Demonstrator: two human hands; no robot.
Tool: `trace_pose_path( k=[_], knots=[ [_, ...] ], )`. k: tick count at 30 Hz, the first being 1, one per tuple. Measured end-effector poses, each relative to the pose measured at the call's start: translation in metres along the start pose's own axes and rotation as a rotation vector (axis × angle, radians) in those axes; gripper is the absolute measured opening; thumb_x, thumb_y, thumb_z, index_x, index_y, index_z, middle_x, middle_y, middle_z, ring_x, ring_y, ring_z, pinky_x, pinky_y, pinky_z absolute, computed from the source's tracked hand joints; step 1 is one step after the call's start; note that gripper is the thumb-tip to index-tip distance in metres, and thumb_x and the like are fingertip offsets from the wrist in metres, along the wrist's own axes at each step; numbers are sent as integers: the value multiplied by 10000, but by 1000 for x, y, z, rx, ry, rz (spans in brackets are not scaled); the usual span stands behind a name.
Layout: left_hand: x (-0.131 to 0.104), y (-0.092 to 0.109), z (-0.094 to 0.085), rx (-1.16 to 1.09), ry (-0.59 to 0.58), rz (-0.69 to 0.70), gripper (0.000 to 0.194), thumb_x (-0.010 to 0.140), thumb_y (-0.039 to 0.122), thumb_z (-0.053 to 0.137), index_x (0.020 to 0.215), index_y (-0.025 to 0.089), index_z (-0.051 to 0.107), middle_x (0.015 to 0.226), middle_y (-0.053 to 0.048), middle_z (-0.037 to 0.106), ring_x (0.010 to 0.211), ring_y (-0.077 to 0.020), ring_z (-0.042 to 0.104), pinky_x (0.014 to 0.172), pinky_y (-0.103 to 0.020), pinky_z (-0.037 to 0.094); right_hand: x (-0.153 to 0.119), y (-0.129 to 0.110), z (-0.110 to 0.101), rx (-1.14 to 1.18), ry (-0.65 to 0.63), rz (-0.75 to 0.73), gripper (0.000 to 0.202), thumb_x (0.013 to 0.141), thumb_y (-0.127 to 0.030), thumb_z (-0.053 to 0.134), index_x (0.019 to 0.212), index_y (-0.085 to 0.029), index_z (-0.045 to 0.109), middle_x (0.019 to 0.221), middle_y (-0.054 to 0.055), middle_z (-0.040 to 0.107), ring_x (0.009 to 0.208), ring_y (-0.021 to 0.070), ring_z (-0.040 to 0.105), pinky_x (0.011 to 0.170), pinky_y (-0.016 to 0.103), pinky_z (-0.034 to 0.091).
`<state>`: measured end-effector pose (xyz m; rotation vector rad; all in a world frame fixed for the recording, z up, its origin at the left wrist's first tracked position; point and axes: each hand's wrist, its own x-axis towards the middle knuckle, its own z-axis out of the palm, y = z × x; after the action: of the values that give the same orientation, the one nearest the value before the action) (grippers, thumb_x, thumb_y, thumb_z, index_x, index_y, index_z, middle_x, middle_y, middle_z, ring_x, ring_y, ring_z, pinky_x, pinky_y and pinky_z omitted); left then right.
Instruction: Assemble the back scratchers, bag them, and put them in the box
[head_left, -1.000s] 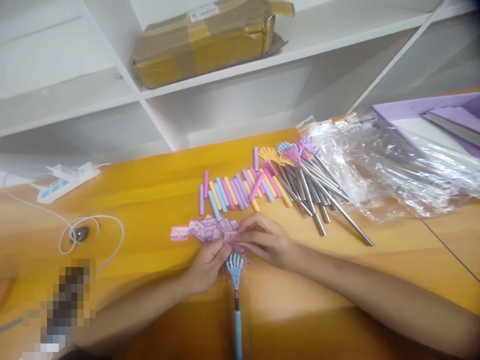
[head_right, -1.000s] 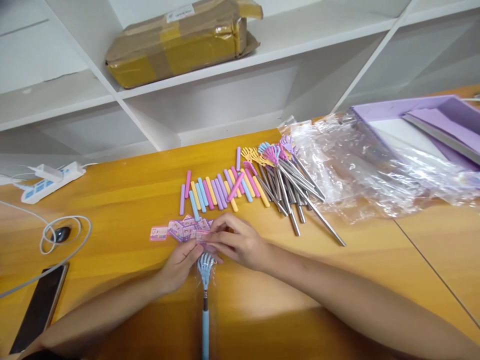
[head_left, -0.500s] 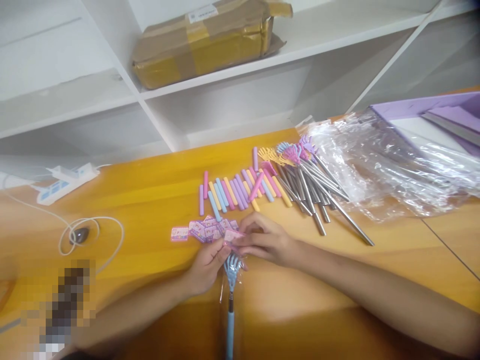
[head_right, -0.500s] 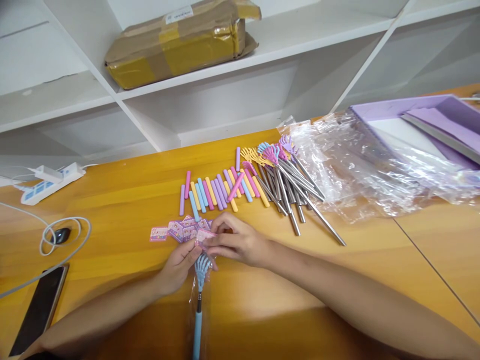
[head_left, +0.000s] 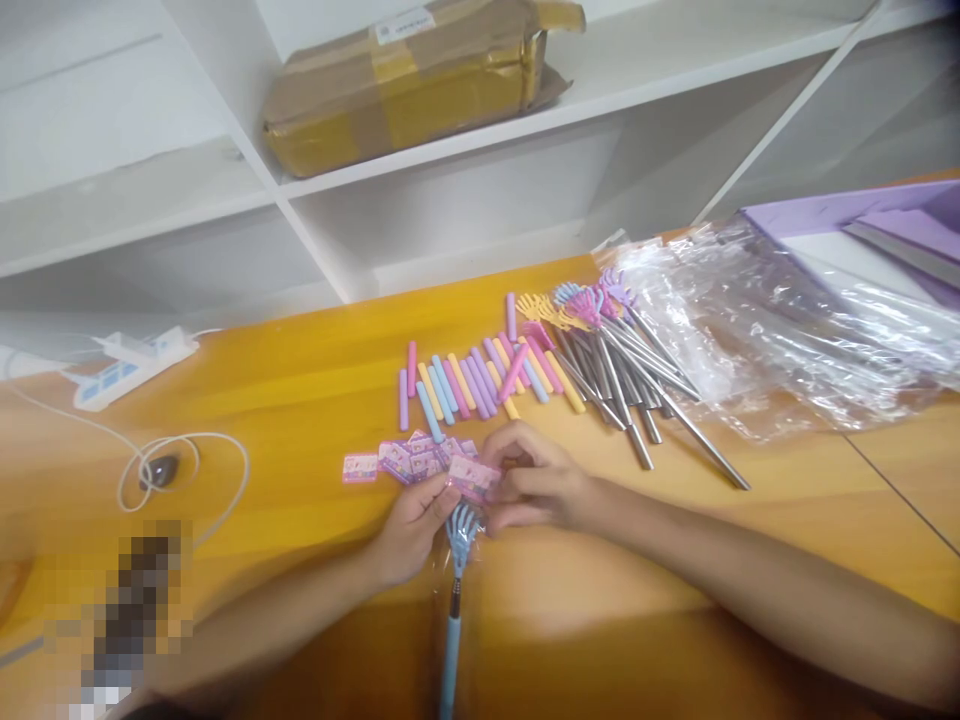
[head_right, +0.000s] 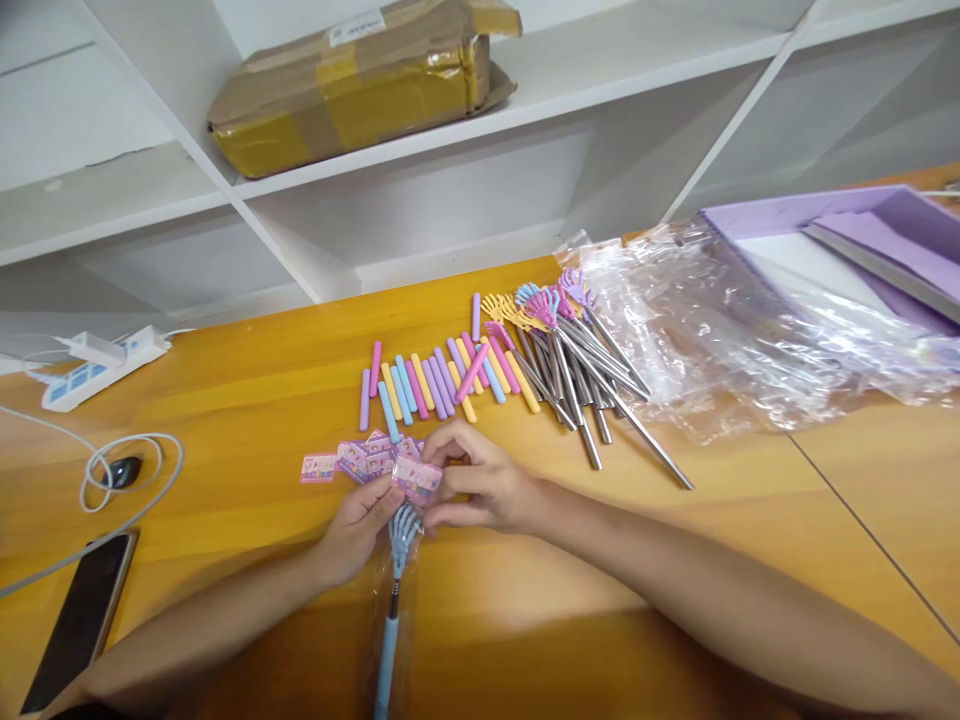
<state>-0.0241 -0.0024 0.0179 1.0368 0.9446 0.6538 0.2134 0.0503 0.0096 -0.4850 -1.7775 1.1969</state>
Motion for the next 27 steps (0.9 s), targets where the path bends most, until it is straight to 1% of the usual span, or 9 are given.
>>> trace_pose_path(
  k=[3, 6, 9, 11, 13, 15, 18, 24, 27],
  knots=[
    [0, 3, 1, 102, -35, -6, 478, 1080, 561, 499, 1110, 134, 713, 962, -100, 793, 664, -156, 703, 620, -258, 562, 0, -1, 2, -32, 70, -97, 169, 1032, -331, 649, 958, -185, 605, 1152, 97, 567, 1035, 165, 618, 882, 342, 579],
    [0, 8, 3, 263, -43, 41, 485, 1102, 533, 452, 1132, 143, 740, 948, -88, 785, 781, -182, 718, 728, -278, 557, 0, -3, 8, 48, 99, 37, 127, 1066, -264, 580, 1170, -217, 526, 1105, 69, 610, 915, 120, 625, 785, 265, 551],
    [0, 11, 4, 481, -33, 136, 480, 1116, 490, 419, 1106, 145, 752, 938, -75, 762, 855, -193, 695, 825, -298, 530, 0, -3, 15, -21, 5, 158, 121, 1073, -271, 575, 1170, -202, 597, 996, 39, 646, 798, 84, 604, 707, 201, 494],
    [0, 10, 5, 595, -23, 202, 458, 1119, 460, 411, 1102, 145, 744, 919, -63, 740, 836, -187, 665, 829, -297, 510, -2, -4, 20, -43, 10, 208, 173, 1072, -310, 586, 1200, -198, 618, 905, 11, 612, 750, 77, 571, 680, 193, 463],
    [0, 8, 4, 655, -29, 238, 416, 1118, 431, 417, 1157, 159, 730, 905, -48, 722, 817, -181, 643, 828, -294, 500, -4, -5, 25, -18, 48, 272, 307, 1058, -344, 612, 1330, -209, 570, 842, -21, 541, 707, 76, 517, 644, 189, 431],
    [1, 7, 4, 673, -49, 248, 384, 1118, 407, 423, 1242, 184, 711, 913, -41, 712, 843, -189, 642, 853, -299, 498, -6, -7, 29, -29, 67, 319, 412, 1032, -356, 653, 1403, -216, 539, 812, -37, 478, 698, 80, 469, 633, 190, 407],
    [1, 5, 4, 665, -85, 255, 369, 1116, 392, 426, 1274, 204, 702, 962, -50, 709, 905, -205, 642, 886, -308, 491, -7, -10, 34, -53, 79, 345, 443, 995, -344, 702, 1395, -215, 564, 814, -36, 459, 713, 84, 448, 644, 193, 396],
    [3, 7, 2, 624, -91, 217, 371, 1101, 428, 455, 1047, 154, 700, 875, -34, 670, 797, -174, 582, 767, -268, 443, -4, -10, 36, 120, 93, 389, 412, 970, -324, 725, 1332, -197, 575, 823, -46, 466, 702, 65, 452, 639, 181, 399],
    [4, 7, 1, 555, -65, 177, 407, 1099, 477, 459, 1065, 152, 701, 881, -33, 666, 814, -177, 582, 770, -268, 440, 0, -12, 33, 192, 37, 360, 326, 1009, -275, 644, 1308, -175, 561, 857, -30, 498, 725, 64, 479, 650, 176, 419]
  ],
)
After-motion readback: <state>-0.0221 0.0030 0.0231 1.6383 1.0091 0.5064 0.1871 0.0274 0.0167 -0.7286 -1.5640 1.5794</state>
